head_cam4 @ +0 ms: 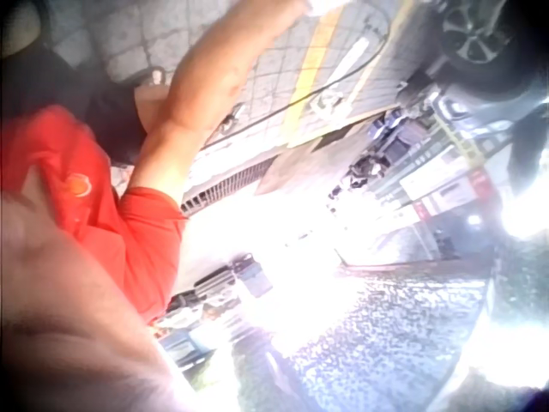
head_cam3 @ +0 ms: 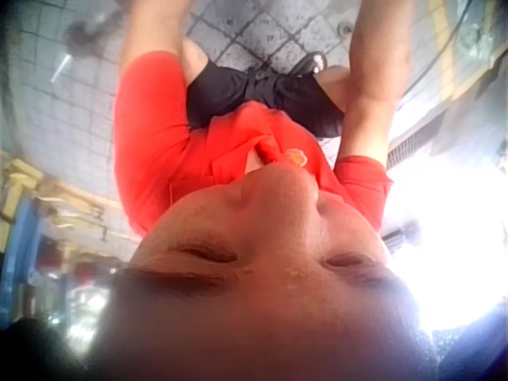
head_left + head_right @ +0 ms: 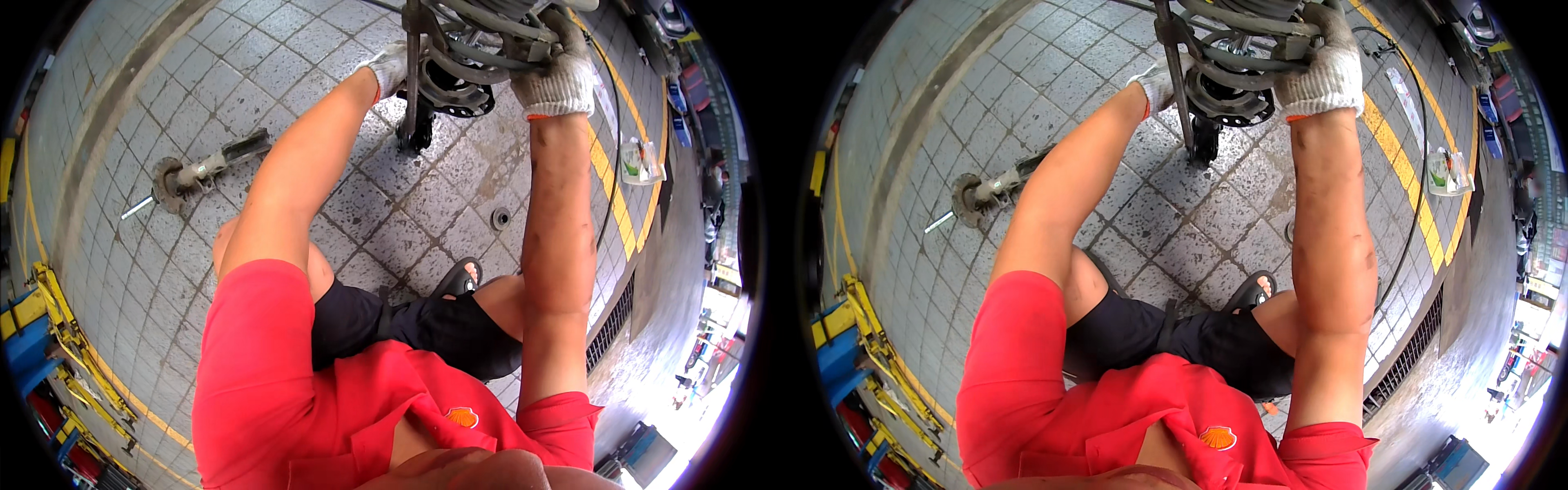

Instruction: The person assembles a car suspension assembly by hand, attaching a coil spring to a shock absorber and then fitting a strut mount. The person then carries the assembled unit to a blue rack and places it on a shelf.

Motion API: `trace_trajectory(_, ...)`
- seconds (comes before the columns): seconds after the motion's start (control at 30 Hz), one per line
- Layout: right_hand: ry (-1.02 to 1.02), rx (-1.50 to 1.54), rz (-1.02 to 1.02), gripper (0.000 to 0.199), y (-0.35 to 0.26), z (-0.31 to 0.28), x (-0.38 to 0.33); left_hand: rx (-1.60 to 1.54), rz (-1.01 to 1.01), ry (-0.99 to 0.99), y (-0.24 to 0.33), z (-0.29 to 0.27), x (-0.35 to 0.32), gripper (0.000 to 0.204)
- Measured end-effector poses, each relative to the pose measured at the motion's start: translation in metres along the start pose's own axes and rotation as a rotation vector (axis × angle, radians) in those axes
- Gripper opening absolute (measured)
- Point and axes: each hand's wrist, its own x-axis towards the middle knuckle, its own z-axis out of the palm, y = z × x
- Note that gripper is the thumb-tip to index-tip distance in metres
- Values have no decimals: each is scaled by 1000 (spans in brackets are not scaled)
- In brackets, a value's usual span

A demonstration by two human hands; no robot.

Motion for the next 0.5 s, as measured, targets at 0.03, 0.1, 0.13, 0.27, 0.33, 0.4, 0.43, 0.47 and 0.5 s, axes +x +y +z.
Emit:
trace_trajectory(0.03, 7, -24, 32, 38, -4, -6, 5, 7, 6, -24, -1, -4, 3, 36)
trace_trajectory(0.1, -57, -1, 118, 40, -25, -53, 29, 54, -34, -5, 7, 13, -4, 33)
trace_trajectory(0.13, -20, -23, 84, 39, -21, -39, 23, 71, -25, 16, 7, 12, -5, 33)
trace_trajectory(0.27, 69, -36, 80, 31, -12, 3, -3, 714, 359, 7, -24, -23, 33, 33)
trace_trajectory(0.33, 152, -74, 85, 27, -17, -8, -2, 829, 361, 49, -29, -10, 37, 35)
trace_trajectory(0.4, 88, -111, 109, 26, -40, -31, -2, 566, 156, 27, -9, 28, 22, 36)
trace_trajectory(0.43, 57, -122, 123, 27, -41, -21, -6, 457, 123, 15, -17, 21, 36, 37)
trace_trajectory(0.47, 32, -135, 139, 28, -41, -13, -10, 414, 123, 21, -29, 12, 51, 36)
trace_trajectory(0.5, 1, -259, 173, 30, -43, -8, -10, 368, 126, 24, -40, 4, 65, 35)
